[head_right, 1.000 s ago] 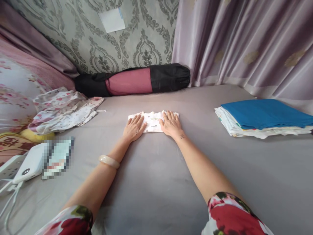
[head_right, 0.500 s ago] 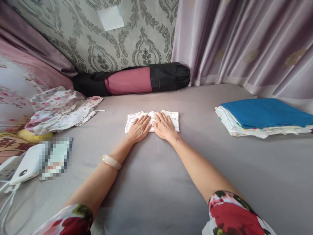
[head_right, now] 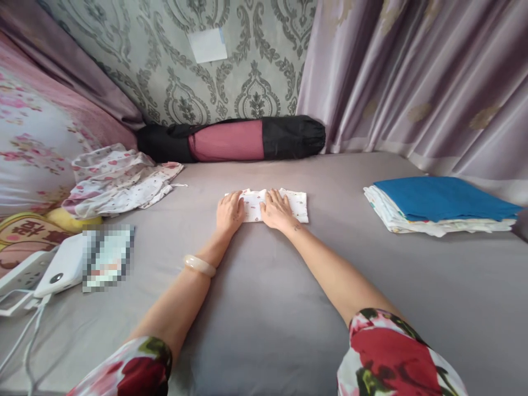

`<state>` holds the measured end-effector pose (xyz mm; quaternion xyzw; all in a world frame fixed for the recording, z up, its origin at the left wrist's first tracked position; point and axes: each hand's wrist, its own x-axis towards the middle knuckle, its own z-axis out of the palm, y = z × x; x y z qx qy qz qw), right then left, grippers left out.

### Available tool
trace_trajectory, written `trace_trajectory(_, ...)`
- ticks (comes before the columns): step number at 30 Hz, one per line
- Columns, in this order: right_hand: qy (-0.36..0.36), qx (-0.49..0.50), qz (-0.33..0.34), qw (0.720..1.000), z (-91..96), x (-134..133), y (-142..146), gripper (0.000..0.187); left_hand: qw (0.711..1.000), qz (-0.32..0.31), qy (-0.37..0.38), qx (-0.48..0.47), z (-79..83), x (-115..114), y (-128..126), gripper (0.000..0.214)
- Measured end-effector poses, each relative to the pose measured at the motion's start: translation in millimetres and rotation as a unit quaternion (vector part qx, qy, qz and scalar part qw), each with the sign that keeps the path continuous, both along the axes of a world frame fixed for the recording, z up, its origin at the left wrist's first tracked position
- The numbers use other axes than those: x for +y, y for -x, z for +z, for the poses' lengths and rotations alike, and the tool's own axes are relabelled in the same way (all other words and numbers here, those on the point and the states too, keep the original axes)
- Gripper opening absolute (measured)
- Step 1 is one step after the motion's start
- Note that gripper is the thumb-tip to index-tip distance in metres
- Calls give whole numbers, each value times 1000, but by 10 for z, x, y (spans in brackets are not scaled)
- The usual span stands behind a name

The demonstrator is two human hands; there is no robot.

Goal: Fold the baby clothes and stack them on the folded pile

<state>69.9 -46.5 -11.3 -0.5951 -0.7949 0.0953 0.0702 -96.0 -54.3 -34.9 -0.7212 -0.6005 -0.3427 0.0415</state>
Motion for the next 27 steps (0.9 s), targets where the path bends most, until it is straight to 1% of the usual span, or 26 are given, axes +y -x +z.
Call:
trace_trajectory(3,-10,8,1,1000,14,10,208,62,997,51,-4,-64,-16,12,111,33)
trace_trajectory(7,-32,6,-16,999,-78,40,361,63,987,65,-2,-146,-24,21,177,31)
trace_trajectory(10,-52,4,-22,998,-152,58,377,63,968,79,0,-239,-9,44,186,27)
trace_trajectory(13,-49,-3,-24,998,-172,69,365,63,925,102,9,-367,1,85,227,23)
trace_trajectory(15,-38,-10,-24,999,-151,74,357,63,884,101,22,-455,-8,114,274,21)
trace_trajectory(17,-20,-14,-23,999,-114,75,361,64,837,97,32,-537,-22,135,319,21)
trace_trajectory(19,-5,-16,-26,1000,-73,70,387,64,795,96,35,-597,-28,144,345,21)
trace_trajectory(20,-7,-16,-25,1000,-56,66,410,64,780,98,34,-617,-24,143,349,21)
trace_trajectory(21,-14,-16,-22,1000,-44,62,440,64,769,101,33,-630,-14,139,347,20)
trace_trajectory(23,-33,-16,-6,999,-36,53,512,63,756,107,31,-645,18,123,335,19)
trace_trajectory(27,-38,-13,15,999,-73,49,624,65,744,126,28,-655,88,87,311,18)
